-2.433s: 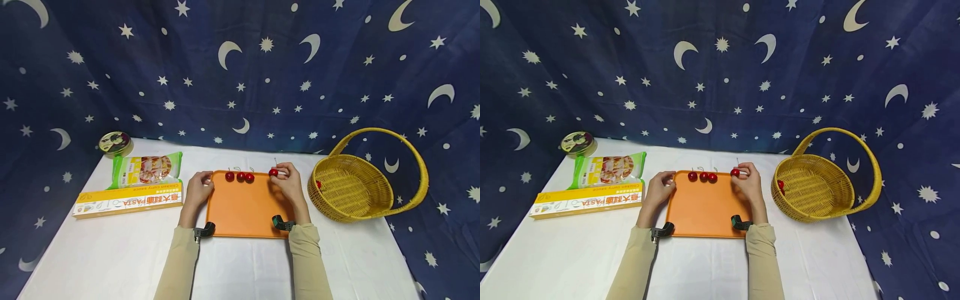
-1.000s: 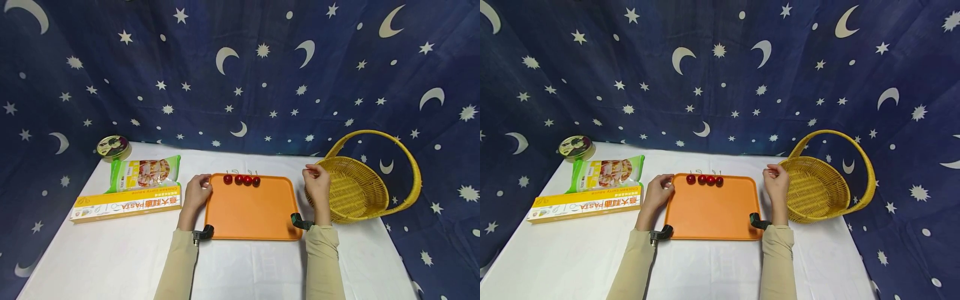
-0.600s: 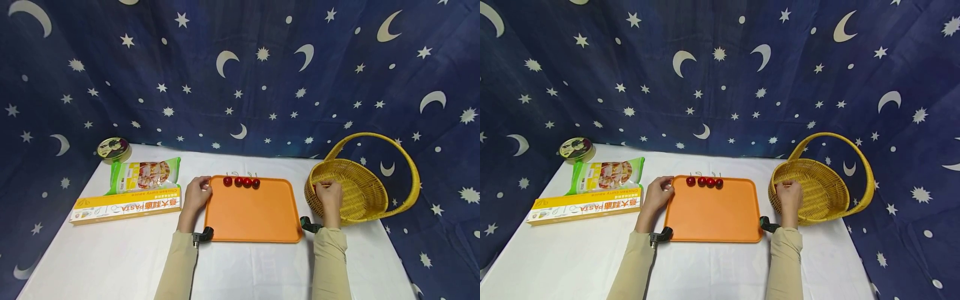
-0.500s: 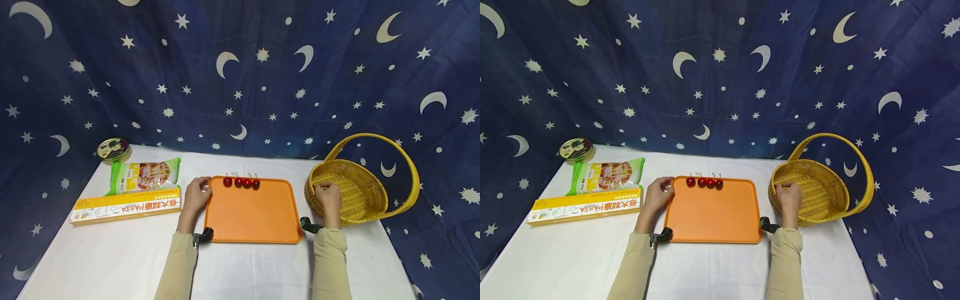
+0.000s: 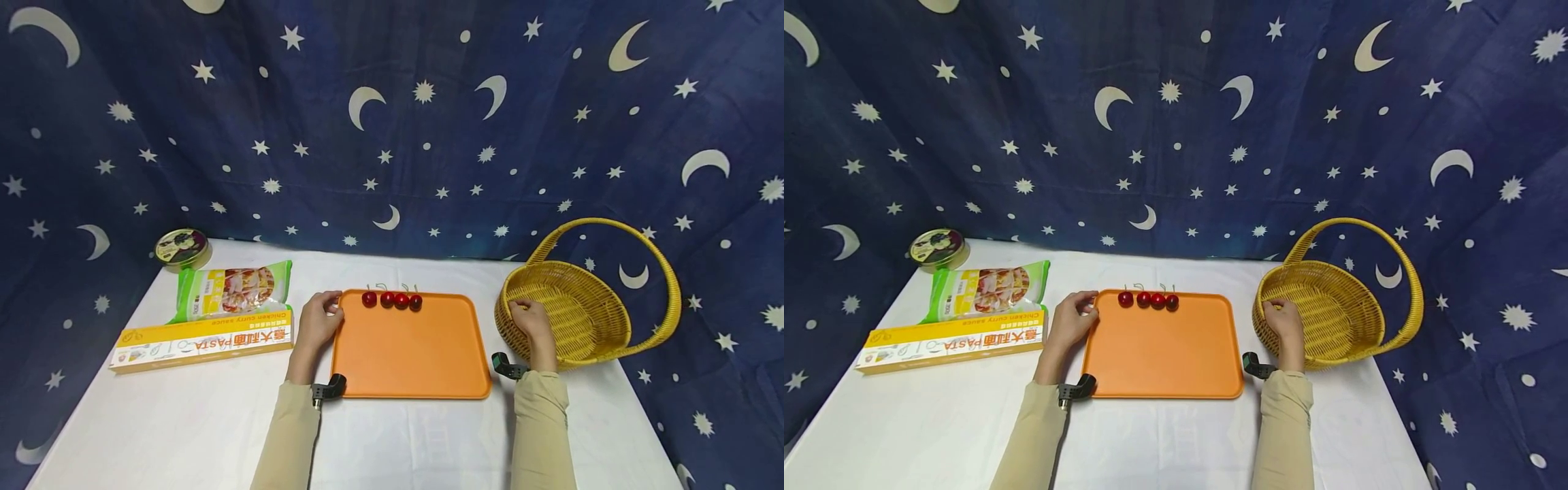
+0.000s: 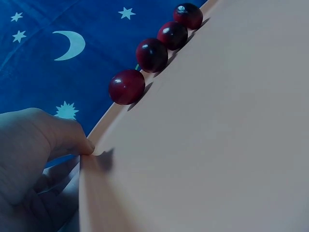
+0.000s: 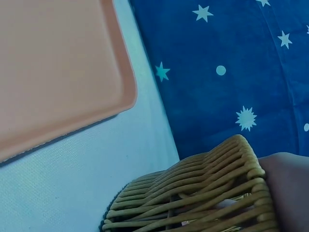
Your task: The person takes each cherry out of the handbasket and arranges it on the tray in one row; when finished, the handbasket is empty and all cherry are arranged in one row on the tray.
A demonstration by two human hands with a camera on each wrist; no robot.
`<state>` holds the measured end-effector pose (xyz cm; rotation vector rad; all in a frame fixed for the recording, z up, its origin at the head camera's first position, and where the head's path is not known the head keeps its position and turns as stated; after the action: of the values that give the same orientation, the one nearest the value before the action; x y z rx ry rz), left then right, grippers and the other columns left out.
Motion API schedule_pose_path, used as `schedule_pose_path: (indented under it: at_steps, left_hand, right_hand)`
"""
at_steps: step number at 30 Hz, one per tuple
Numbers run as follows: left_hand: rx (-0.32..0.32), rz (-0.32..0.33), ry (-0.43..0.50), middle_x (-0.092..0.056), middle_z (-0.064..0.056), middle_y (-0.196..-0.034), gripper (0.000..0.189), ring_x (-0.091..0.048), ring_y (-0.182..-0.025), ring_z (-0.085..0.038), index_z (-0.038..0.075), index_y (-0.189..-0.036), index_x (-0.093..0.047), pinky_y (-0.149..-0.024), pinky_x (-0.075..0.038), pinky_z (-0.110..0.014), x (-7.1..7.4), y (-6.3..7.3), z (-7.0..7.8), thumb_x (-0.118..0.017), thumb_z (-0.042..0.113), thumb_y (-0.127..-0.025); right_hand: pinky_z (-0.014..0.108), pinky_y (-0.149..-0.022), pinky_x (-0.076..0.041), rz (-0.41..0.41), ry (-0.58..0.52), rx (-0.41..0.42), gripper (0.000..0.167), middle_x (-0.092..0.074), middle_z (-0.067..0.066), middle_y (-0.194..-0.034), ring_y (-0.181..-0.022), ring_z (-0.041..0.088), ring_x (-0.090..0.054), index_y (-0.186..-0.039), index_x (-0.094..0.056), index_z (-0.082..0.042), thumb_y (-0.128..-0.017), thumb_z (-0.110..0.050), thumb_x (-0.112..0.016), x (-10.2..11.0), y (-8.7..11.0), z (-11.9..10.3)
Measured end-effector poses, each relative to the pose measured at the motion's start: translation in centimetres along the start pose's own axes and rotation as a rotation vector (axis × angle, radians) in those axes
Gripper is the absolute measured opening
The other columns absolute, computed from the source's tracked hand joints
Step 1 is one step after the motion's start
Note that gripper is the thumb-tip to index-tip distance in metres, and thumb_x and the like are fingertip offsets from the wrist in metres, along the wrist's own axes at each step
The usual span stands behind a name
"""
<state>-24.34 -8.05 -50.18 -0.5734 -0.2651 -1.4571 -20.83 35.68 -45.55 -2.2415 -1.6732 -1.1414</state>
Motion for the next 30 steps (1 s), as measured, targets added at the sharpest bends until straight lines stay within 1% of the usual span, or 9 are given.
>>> schedule_pose_path:
  at_steps: [2, 7, 12, 15, 17, 21, 24, 27, 30]
  left_hand:
    - [0.003, -0.003, -0.002, -0.065, -0.017, -0.097, 0.039, -0.065, -0.081, -0.027, -0.003, -0.118, -0.068, -0.079, -0.049, -0.041, -0.1, 0.0, 0.0, -0.066, 0.000, -0.079]
    - [0.000, -0.002, -0.002, -0.065, -0.017, -0.097, 0.039, -0.065, -0.081, -0.027, -0.002, -0.118, -0.068, -0.078, -0.049, -0.040, -0.2, -0.2, -0.1, -0.066, 0.000, -0.080]
    - [-0.002, 0.005, 0.011, -0.065, -0.018, -0.099, 0.038, -0.065, -0.082, -0.029, -0.003, -0.118, -0.068, -0.081, -0.048, -0.042, 0.1, -0.2, 0.0, -0.066, 0.000, -0.080]
    - [0.000, -0.007, 0.012, -0.066, -0.019, -0.099, 0.038, -0.065, -0.082, -0.029, -0.004, -0.118, -0.067, -0.082, -0.048, -0.043, 0.1, -0.1, 0.1, -0.066, 0.000, -0.080]
    - [-0.007, -0.008, 0.004, -0.066, -0.019, -0.099, 0.039, -0.065, -0.082, -0.029, -0.004, -0.118, -0.067, -0.082, -0.048, -0.043, 0.1, -0.1, 0.2, -0.065, 0.000, -0.080]
    - [-0.017, 0.005, -0.002, -0.066, -0.019, -0.099, 0.038, -0.065, -0.082, -0.029, -0.004, -0.117, -0.067, -0.081, -0.048, -0.043, 0.1, -0.1, 0.3, -0.066, 0.000, -0.079]
    - [-0.019, 0.011, -0.010, -0.066, -0.018, -0.098, 0.038, -0.064, -0.082, -0.030, -0.004, -0.117, -0.068, -0.081, -0.048, -0.043, 0.2, 0.0, 0.3, -0.065, 0.000, -0.079]
    - [-0.020, 0.010, -0.014, -0.066, -0.018, -0.098, 0.039, -0.064, -0.083, -0.030, -0.004, -0.117, -0.068, -0.082, -0.048, -0.044, 0.1, 0.0, 0.3, -0.065, 0.000, -0.078]
    - [-0.019, 0.008, -0.010, -0.066, -0.019, -0.098, 0.038, -0.064, -0.084, -0.030, -0.004, -0.117, -0.068, -0.082, -0.048, -0.044, 0.1, 0.0, 0.3, -0.065, 0.000, -0.079]
  right_hand:
    - [0.048, -0.099, -0.035, 0.022, -0.004, 0.005, 0.044, -0.046, 0.029, -0.130, -0.116, 0.039, -0.042, -0.127, -0.055, 0.007, -0.098, -0.025, -0.044, 0.2, 0.1, 0.0]
    - [0.041, -0.084, -0.036, 0.059, -0.024, 0.021, 0.036, -0.049, 0.022, -0.115, -0.101, 0.034, -0.044, -0.117, -0.056, 0.006, -0.096, -0.023, -0.048, 0.4, 0.2, -0.2]
    - [0.036, -0.080, -0.035, 0.086, -0.107, 0.010, 0.036, -0.049, 0.017, -0.114, -0.100, 0.028, -0.043, -0.125, -0.057, 0.004, -0.097, -0.018, -0.053, 0.2, 0.1, -0.5]
    - [0.031, -0.076, -0.037, 0.131, -0.152, 0.014, 0.036, -0.052, 0.013, -0.107, -0.093, 0.023, -0.045, -0.126, -0.059, 0.003, -0.095, -0.016, -0.058, 0.3, 0.2, -0.3]
    - [0.027, -0.074, -0.038, 0.163, -0.167, 0.039, 0.036, -0.054, 0.008, -0.102, -0.088, 0.018, -0.046, -0.125, -0.061, 0.002, -0.094, -0.016, -0.060, 0.5, 0.1, -0.3]
    - [0.018, -0.069, -0.042, 0.209, -0.210, 0.144, 0.035, -0.060, 0.006, -0.098, -0.081, 0.007, -0.051, -0.123, -0.064, 0.003, -0.092, -0.012, -0.063, 0.8, 0.2, -0.6]
    - [0.016, -0.070, -0.044, 0.226, -0.235, 0.204, 0.033, -0.062, 0.010, -0.103, -0.084, 0.007, -0.053, -0.122, -0.064, 0.004, -0.093, -0.010, -0.062, 1.0, 0.6, -0.8]
    - [0.019, -0.076, -0.043, 0.239, -0.250, 0.223, 0.032, -0.060, 0.015, -0.112, -0.096, 0.013, -0.053, -0.123, -0.063, 0.003, -0.094, -0.011, -0.059, 1.1, 1.1, -1.0]
    - [0.019, -0.077, -0.041, 0.260, -0.269, 0.238, 0.032, -0.059, 0.018, -0.118, -0.105, 0.020, -0.052, -0.123, -0.063, 0.002, -0.094, -0.011, -0.060, 1.2, 1.4, -1.1]
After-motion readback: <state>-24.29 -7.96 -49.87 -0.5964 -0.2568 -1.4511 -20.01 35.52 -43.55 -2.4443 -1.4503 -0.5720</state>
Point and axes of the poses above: each hand's wrist, its own y-axis away from the middle knuckle, its own x-axis out of the back of the hand, z = x × y, the point moved 6 cm from there along -y, towards the middle knuckle
